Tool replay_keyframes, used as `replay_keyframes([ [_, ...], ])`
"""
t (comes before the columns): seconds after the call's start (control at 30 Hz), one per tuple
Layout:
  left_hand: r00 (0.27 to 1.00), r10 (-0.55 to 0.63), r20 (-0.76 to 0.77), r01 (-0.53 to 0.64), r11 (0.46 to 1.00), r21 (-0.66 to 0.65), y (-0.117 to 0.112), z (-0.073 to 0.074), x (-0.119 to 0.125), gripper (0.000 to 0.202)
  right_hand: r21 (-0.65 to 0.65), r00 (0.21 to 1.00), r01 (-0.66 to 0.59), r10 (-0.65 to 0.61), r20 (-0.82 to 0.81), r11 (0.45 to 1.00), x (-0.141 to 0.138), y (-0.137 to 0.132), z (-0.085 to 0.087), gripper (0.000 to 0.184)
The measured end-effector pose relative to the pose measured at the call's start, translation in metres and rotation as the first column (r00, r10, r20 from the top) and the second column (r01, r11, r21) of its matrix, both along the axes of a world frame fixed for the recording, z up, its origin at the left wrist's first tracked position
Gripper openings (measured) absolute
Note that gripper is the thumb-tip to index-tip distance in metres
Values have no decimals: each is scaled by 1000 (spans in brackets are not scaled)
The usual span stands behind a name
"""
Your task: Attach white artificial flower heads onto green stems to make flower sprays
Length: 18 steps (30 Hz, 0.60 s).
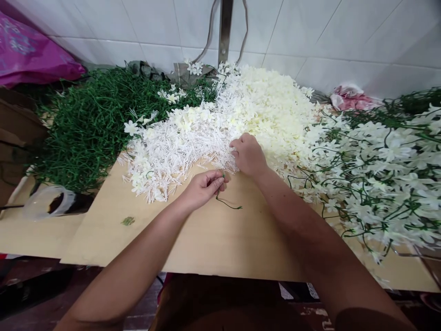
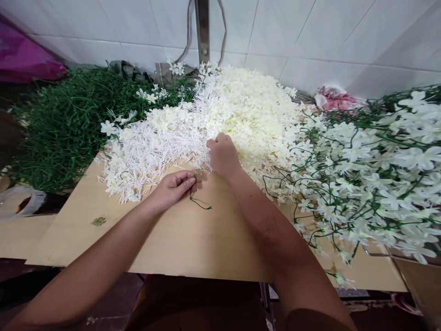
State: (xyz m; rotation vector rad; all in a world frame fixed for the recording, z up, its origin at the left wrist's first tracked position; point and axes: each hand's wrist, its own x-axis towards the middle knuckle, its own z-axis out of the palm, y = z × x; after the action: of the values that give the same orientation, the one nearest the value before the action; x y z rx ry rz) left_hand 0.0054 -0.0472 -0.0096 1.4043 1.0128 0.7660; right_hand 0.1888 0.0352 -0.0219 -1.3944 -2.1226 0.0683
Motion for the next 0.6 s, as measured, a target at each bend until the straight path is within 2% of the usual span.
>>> replay_keyframes([
  [0.1,1000,-6,-28,7,999,34,-1,0,1,32,30,999,9,-7,-51,999,-2,2,3,16],
  [0.23,998,-13,-57,16,998,54,-2,-2,3,35,-42,958,1,-13,-287,999,0,-2,19,14],
  [0.3,997,-10,-73,13,999,50,-2,-4,2,35,-134,881,-7,-57,-470,991,1,-5,27,12],
  [0.4,994,-1,-108,6,999,50,-3,-5,2,33,-314,680,-99,-166,-714,944,-1,-10,34,12],
  [0.5,992,7,-125,2,998,69,-3,-4,1,31,-404,515,-267,-225,-827,875,-4,-16,35,14],
  [0.6,992,6,-126,5,996,89,-3,-4,2,29,-398,438,-345,-230,-869,850,-6,-20,32,17],
])
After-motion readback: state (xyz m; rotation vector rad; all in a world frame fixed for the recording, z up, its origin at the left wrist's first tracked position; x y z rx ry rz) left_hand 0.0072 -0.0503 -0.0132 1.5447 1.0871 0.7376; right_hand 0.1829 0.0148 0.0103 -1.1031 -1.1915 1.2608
